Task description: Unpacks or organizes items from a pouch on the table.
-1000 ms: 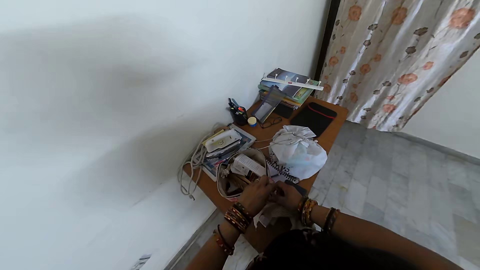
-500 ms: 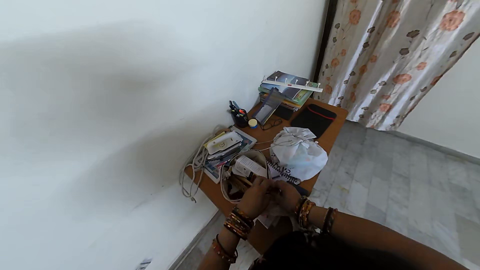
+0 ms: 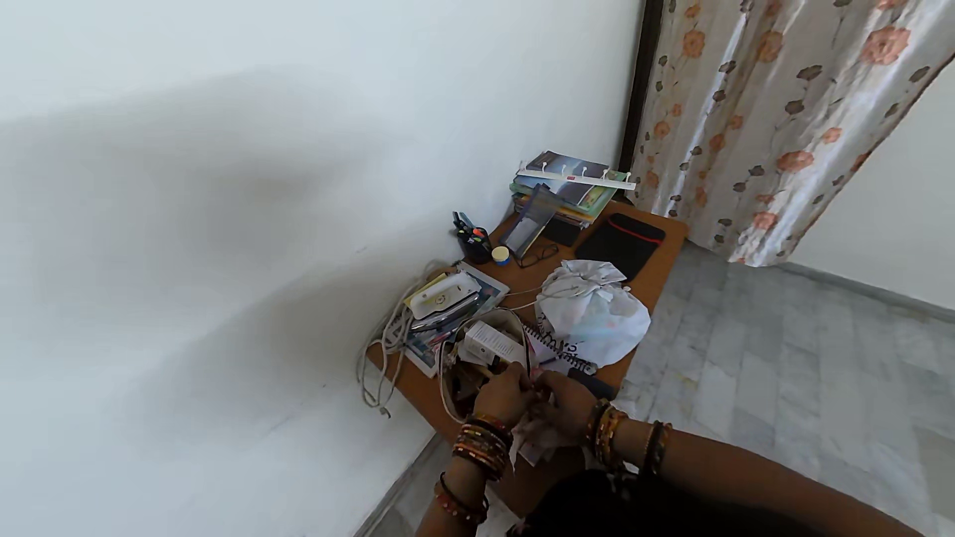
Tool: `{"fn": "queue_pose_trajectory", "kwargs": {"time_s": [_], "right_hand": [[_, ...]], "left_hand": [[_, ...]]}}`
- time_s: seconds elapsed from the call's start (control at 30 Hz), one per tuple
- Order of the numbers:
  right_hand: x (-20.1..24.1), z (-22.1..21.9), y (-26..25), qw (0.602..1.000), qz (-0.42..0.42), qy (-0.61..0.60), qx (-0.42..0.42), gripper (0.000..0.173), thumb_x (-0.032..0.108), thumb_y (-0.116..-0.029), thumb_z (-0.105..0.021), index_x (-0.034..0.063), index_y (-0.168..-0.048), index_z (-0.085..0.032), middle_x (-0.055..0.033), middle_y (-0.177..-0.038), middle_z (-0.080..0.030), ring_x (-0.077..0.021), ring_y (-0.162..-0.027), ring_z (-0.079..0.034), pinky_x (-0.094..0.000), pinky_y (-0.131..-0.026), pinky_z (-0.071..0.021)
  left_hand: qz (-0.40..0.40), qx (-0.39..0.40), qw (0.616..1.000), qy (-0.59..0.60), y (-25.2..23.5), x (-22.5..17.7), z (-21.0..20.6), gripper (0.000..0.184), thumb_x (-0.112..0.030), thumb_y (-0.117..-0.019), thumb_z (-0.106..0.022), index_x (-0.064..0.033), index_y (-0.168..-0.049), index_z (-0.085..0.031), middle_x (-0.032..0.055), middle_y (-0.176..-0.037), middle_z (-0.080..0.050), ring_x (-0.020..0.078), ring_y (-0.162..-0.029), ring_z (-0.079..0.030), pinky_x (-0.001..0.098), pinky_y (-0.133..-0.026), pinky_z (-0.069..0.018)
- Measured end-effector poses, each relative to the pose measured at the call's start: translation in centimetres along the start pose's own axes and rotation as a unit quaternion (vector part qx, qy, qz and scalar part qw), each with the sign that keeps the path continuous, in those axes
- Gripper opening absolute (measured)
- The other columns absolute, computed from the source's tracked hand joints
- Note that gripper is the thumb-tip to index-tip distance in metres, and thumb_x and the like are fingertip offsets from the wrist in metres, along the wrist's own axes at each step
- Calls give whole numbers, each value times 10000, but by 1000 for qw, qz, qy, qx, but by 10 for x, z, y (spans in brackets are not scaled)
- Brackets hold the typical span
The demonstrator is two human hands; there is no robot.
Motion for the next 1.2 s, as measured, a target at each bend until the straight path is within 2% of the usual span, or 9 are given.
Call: {"fn": "queue_pose_trajectory", "kwargs": {"time_s": [0.1,0.2,0.33,0.63,0.83,0.9,1.0,1.1,1.2], "right_hand": [[0,1,1,1000,0,17,1,427,236,-1039,-593,-20,-1378,-550,-228,-1303,-609,-351,-1158,-631,-512,-1020,-493],[2,0,3,1000,-1,26,5,415,237,-1052,-569,-19,-1379,-550,-232,-1325,-597,-360,-1180,-622,-526,-1028,-485],[4,1,3,1000,1,30,5,415,235,-1063,-544,-19,-1391,-542,-231,-1358,-585,-362,-1209,-615,-532,-1039,-480],[7,3,0,997,-20,71,8,451,301,-1050,-575,0,-1385,-546,-226,-1395,-573,-382,-1213,-622,-582,-1013,-483],[12,5,-3,993,-9,115,17,489,311,-1055,-560,6,-1435,-517,-241,-1404,-574,-421,-1195,-631,-623,-986,-485],[14,7,-1,993,1,113,20,438,279,-1057,-551,6,-1401,-548,-241,-1369,-598,-421,-1180,-639,-626,-979,-485],[12,10,-2,995,5,99,12,411,271,-1048,-560,16,-1370,-576,-223,-1337,-624,-402,-1176,-644,-621,-982,-483],[7,10,-4,995,5,95,9,440,279,-1062,-528,30,-1423,-551,-214,-1361,-619,-394,-1213,-632,-619,-1005,-476],[6,11,-3,996,16,92,-4,402,294,-1086,-472,-5,-1331,-582,-237,-1295,-628,-407,-1151,-649,-617,-957,-493]], "left_hand": [[29,-5,999,-22,1,5,4,503,-377,-996,-655,-77,-1392,-581,166,-1359,-644,355,-1300,-584,606,-1109,-401],[20,36,995,-93,3,4,1,491,-448,-1056,-527,-37,-1295,-647,196,-1364,-629,375,-1313,-563,647,-1087,-380],[-13,46,994,-103,3,2,-6,426,-390,-1077,-478,-57,-1272,-659,178,-1351,-636,353,-1308,-563,641,-1094,-365],[-41,45,987,-146,10,-14,1,378,-271,-1097,-436,-66,-1359,-615,176,-1375,-636,350,-1341,-552,620,-1164,-303],[-61,29,978,-197,11,-28,6,343,-227,-1067,-496,-60,-1327,-646,176,-1386,-625,353,-1359,-532,604,-1173,-307],[-65,5,975,-211,18,-38,5,346,-200,-1062,-503,-49,-1340,-644,188,-1404,-598,374,-1371,-503,597,-1176,-299],[-79,-62,975,-199,22,-43,2,348,-197,-1065,-488,-13,-1312,-649,190,-1382,-608,375,-1351,-522,547,-1140,-378],[-109,-201,960,-161,26,-36,3,311,-214,-1032,-542,-1,-1179,-714,188,-1242,-682,373,-1257,-598,564,-1084,-416],[-148,-334,925,-105,34,-24,13,258,-197,-984,-619,14,-1055,-750,214,-1121,-721,430,-1152,-652,644,-1007,-451]]}}
Point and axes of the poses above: each hand's wrist, its own y-axis away from the middle knuckle, its own z-axis out of the back of the hand, x = y × z, the point moved 8 cm from there along -y, towards the middle knuckle
